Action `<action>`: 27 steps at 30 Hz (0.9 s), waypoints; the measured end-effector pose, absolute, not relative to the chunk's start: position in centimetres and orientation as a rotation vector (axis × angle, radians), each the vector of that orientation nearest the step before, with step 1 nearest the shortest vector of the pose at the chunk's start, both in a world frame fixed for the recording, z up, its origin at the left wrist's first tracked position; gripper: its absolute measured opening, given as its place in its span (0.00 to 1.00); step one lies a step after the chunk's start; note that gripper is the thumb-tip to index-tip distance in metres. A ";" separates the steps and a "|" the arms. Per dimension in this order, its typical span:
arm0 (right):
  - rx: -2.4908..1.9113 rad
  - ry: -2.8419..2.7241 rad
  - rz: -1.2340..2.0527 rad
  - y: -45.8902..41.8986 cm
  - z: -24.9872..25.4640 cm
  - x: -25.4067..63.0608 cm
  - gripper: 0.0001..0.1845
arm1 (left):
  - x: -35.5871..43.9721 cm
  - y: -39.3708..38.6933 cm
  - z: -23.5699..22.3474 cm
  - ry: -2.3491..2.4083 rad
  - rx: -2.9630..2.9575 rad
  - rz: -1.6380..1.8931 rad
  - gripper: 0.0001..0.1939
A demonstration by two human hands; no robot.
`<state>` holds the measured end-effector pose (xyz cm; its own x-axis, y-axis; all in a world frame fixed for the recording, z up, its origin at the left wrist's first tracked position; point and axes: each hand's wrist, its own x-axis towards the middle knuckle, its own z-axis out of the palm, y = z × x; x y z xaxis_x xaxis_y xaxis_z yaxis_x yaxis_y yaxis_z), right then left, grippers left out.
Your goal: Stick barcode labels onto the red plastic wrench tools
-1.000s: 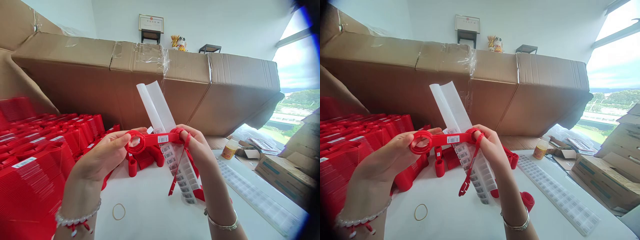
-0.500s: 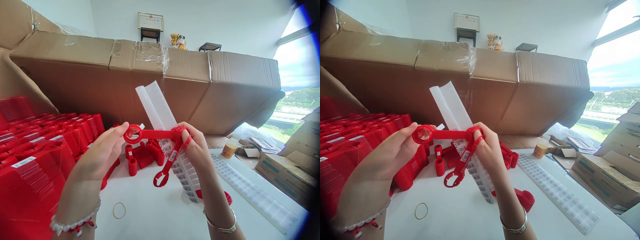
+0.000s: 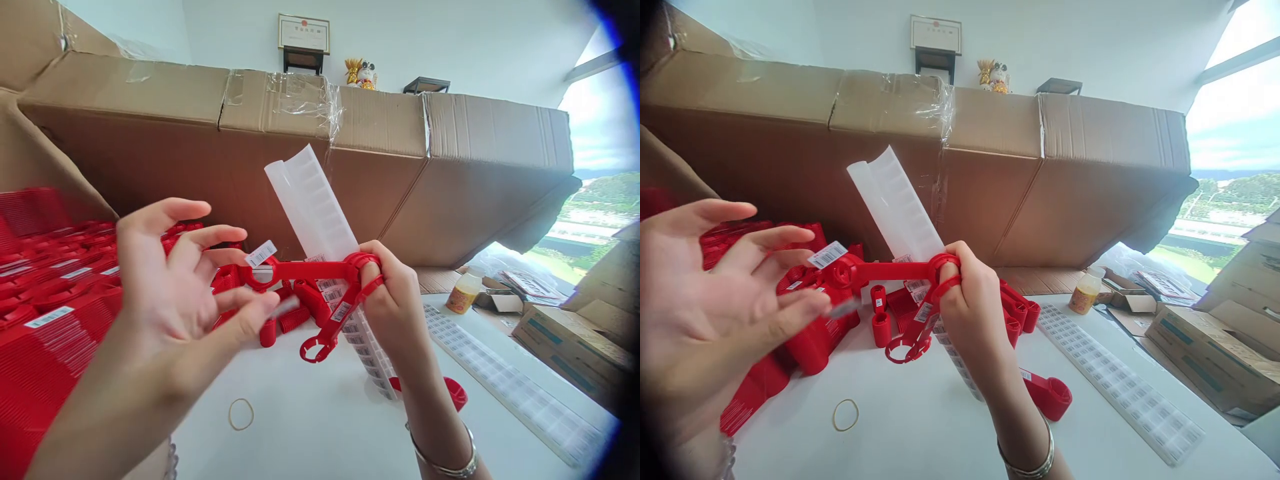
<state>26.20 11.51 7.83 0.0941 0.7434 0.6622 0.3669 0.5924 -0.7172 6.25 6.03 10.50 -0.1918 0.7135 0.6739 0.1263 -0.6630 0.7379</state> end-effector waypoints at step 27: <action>-1.015 -1.668 0.282 9.2 8.1 25.7 0.13 | 7.7 6.0 10.3 1.364 1.629 1.564 0.19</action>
<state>25.67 9.22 8.15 -0.0230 0.7365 0.6760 0.4737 0.6035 -0.6414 7.73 5.98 10.32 -0.1607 0.8848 0.4375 0.3134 -0.3746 0.8726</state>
